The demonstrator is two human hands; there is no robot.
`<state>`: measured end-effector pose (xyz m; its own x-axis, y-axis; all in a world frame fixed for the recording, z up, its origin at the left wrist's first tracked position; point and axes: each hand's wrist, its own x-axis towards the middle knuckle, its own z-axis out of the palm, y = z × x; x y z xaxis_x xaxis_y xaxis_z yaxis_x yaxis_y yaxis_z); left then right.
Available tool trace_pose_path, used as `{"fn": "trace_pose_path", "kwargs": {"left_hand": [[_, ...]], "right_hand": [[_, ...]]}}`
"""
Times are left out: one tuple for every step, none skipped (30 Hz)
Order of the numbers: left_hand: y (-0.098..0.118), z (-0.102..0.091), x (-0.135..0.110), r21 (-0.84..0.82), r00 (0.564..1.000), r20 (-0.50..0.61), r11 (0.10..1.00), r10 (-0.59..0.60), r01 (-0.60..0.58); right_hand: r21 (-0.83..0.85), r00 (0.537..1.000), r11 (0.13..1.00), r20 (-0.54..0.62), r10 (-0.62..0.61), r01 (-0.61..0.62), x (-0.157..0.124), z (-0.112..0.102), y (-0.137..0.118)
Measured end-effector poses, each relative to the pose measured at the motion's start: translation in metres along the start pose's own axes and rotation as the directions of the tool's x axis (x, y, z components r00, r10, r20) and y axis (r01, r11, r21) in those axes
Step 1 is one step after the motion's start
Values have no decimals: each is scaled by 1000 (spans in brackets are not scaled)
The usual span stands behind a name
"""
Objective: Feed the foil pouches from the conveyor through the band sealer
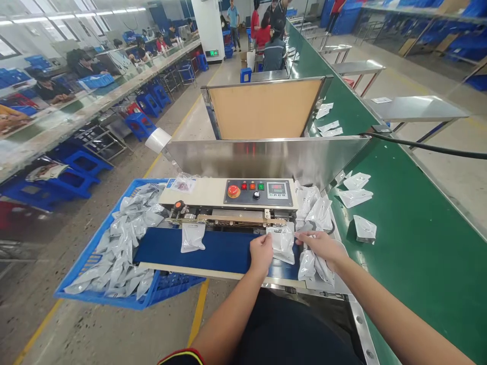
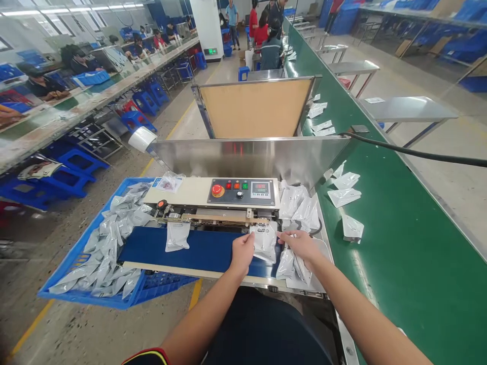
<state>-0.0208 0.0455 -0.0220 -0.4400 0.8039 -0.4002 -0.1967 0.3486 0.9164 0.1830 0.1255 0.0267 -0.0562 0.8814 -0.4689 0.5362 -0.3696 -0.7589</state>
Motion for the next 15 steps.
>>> {"fn": "trace_pose_path", "kwargs": {"left_hand": [[1,-13,-4,10,997,-54,998,56,-56],[3,-25,-9,30,983,-124,991,132,-129],[5,-35,-16,59,957,-192,976,216,-208],[8,-41,-24,91,931,-229,958,286,-272],[11,-43,-31,112,921,-209,944,328,-311],[14,-42,-38,120,932,-120,937,342,-329],[18,-37,-44,121,941,25,933,338,-338],[21,-29,-48,120,928,177,929,327,-350],[24,-21,-50,116,897,304,922,320,-368],[26,-12,-50,104,866,385,917,319,-384],[27,-4,-49,80,853,414,920,319,-383],[27,3,-47,45,863,402,934,307,-353],[26,8,-43,-4,887,370,955,277,-296],[23,12,-40,-63,911,341,972,233,-226],[20,14,-38,-120,926,325,980,192,-161]], "right_hand": [[19,1000,1000,19,23,-23,-5,1,-2],[48,999,998,27,37,-38,-10,2,-3],[79,999,996,16,36,-37,-16,3,-4],[107,1000,994,-15,22,-21,-22,4,-5],[131,999,991,-46,6,0,-28,6,-7],[151,997,988,-72,-8,19,-33,9,-10],[172,995,985,-94,-17,33,-38,12,-14],[200,994,979,-109,-20,42,-41,14,-17],[245,994,969,-108,-15,41,-43,17,-21],[307,996,951,-94,-2,30,-45,17,-24],[378,997,926,-70,16,12,-46,17,-26],[445,998,895,-48,33,-8,-46,14,-25],[492,998,870,-31,45,-24,-47,11,-23],[507,998,861,-21,53,-35,-47,7,-20],[488,999,872,-15,51,-37,-47,2,-15]]}}
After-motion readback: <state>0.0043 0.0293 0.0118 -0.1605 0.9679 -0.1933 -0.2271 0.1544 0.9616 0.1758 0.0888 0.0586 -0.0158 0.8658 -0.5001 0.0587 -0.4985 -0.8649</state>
